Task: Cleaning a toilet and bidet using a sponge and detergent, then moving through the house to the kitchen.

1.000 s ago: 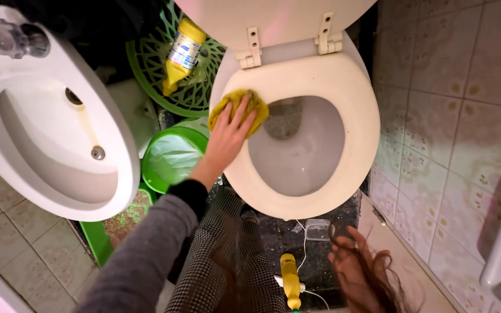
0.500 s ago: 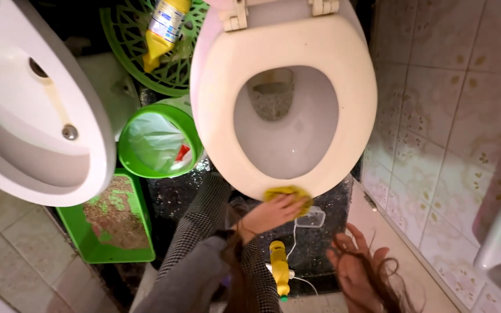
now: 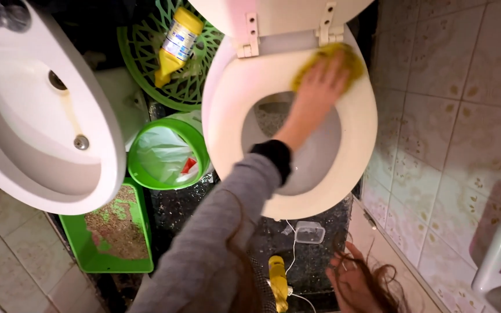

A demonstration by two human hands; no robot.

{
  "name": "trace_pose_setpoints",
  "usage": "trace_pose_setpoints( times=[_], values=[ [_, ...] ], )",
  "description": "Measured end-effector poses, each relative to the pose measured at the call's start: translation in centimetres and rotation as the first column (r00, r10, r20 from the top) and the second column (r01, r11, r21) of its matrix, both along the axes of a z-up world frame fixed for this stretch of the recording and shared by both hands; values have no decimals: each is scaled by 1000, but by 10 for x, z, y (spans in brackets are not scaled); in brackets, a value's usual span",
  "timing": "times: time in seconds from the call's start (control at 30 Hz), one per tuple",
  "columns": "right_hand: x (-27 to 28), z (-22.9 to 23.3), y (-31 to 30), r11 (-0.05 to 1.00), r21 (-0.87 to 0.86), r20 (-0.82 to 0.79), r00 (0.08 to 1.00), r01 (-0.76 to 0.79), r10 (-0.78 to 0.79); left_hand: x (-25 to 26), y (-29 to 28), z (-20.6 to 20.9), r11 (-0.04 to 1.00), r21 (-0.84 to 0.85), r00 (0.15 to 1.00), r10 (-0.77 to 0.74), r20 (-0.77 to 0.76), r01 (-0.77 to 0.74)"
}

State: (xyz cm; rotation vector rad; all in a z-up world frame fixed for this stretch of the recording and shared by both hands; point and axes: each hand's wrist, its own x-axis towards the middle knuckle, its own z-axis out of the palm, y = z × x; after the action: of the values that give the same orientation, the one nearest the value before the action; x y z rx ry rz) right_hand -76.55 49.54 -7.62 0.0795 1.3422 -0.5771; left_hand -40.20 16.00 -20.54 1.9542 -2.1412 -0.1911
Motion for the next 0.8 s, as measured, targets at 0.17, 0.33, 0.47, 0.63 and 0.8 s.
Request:
trace_pose_setpoints(
  times=[0.17,0.33,0.47,0.63,0.8],
  values=[
    [45,7,-28,996,39,65,995,78,-80,111,75,-19,966,-30,956,250,-155,-257],
    [48,-3,-34,995,37,103,990,90,-94,173,77,-17,849,105,763,514,-392,-518],
    [33,-18,-41,998,-13,101,993,-67,68,195,54,-18,850,245,646,516,-563,-466],
    [53,-31,-46,986,-139,125,987,-87,104,181,153,-2,847,269,673,529,-517,-459],
    [44,-82,-21,983,-144,474,880,113,-32,194,222,29,738,562,697,623,-356,-373]
  ],
)
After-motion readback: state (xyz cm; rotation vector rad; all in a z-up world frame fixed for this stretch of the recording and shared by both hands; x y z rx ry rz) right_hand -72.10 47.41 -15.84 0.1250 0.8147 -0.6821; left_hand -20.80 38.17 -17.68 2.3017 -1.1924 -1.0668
